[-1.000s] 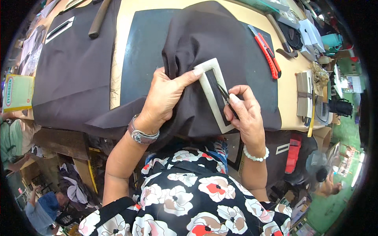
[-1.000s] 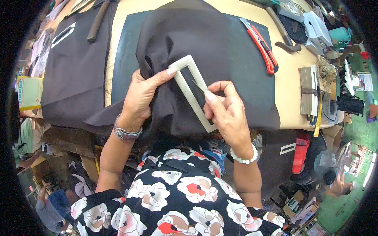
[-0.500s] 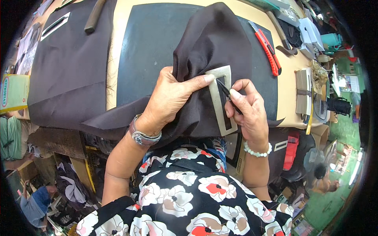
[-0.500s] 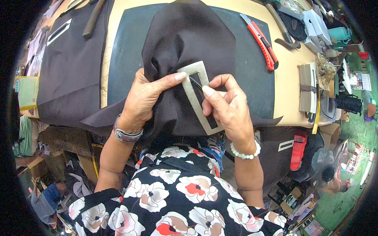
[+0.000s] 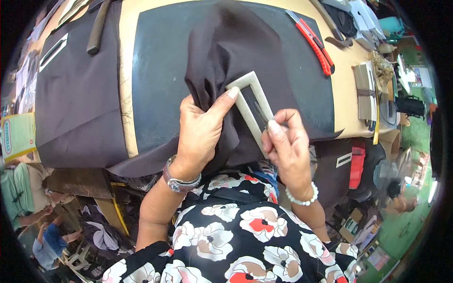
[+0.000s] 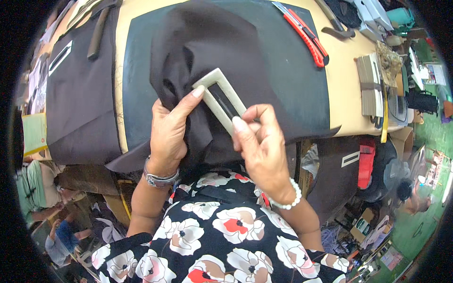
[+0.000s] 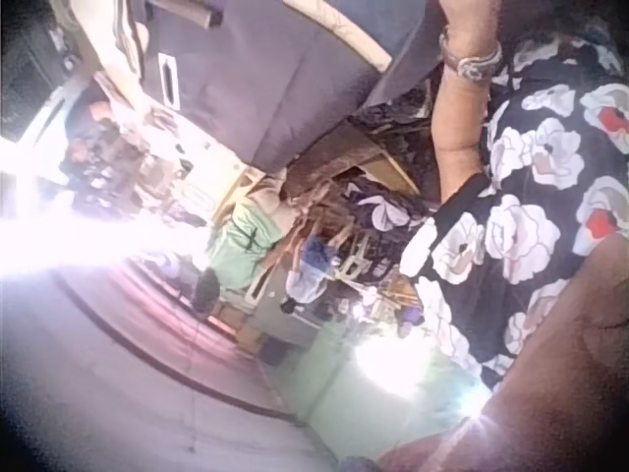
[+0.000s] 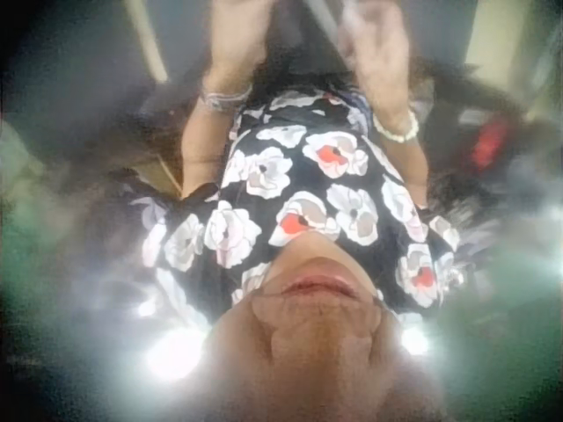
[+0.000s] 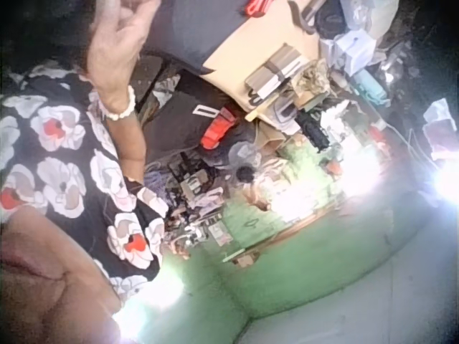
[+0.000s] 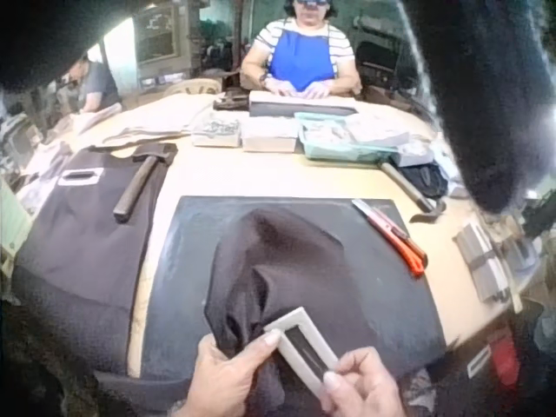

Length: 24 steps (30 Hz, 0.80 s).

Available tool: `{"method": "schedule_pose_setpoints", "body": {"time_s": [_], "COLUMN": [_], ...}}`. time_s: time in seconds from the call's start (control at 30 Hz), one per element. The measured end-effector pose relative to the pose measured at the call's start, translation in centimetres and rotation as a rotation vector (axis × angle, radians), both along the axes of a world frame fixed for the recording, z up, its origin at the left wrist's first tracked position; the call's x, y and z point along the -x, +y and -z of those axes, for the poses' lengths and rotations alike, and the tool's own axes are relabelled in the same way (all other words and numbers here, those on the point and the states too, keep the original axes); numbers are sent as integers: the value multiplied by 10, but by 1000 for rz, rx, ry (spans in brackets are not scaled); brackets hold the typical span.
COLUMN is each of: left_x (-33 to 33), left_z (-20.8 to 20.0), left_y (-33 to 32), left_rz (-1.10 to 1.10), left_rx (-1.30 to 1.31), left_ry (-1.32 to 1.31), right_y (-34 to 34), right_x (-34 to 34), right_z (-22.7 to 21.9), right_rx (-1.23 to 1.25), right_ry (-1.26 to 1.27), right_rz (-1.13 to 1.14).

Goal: The person constructs a pocket detail on a leather panel by cutting a slit using a utility knife, peeling back adhesive backing, and folding the leather edges inward by hand before securing them with a hammer.

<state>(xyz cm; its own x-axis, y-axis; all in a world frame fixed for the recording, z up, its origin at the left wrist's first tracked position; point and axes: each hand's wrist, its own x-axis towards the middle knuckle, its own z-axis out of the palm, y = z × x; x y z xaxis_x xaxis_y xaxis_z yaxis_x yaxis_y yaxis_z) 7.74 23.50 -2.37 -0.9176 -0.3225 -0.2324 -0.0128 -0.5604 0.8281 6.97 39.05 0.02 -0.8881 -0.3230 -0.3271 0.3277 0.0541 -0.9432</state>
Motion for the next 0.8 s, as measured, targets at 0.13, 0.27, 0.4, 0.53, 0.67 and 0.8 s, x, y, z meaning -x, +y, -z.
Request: {"method": "schedule_pose_setpoints", "body": {"time_s": [0.13,0.27,0.4,0.53,0.67,0.8], "left_x": [-4,-8,-12,-14,-13,-12], "left_z": [1,3,1,-5,-6,-6], "left_y": [12,18,23,24,22,19], "left_rz": [-87,-111,-124,-114,-77,-51], "left_rx": [-6,1,64,87,60,-39], "left_ry": [45,34,2,10,6,-13], "right_y": [-7,-13,-18,-21,-17,-17], "right_x": [-21,-22,-17,-14,-14,-13], "right_z": [13,19,18,17,17,18], "right_rx": [84,119,216,281,344,357], "right_ry": [-69,-10,7,7,-33,-49], "right_rz": [112,201,230,242,235,222]}}
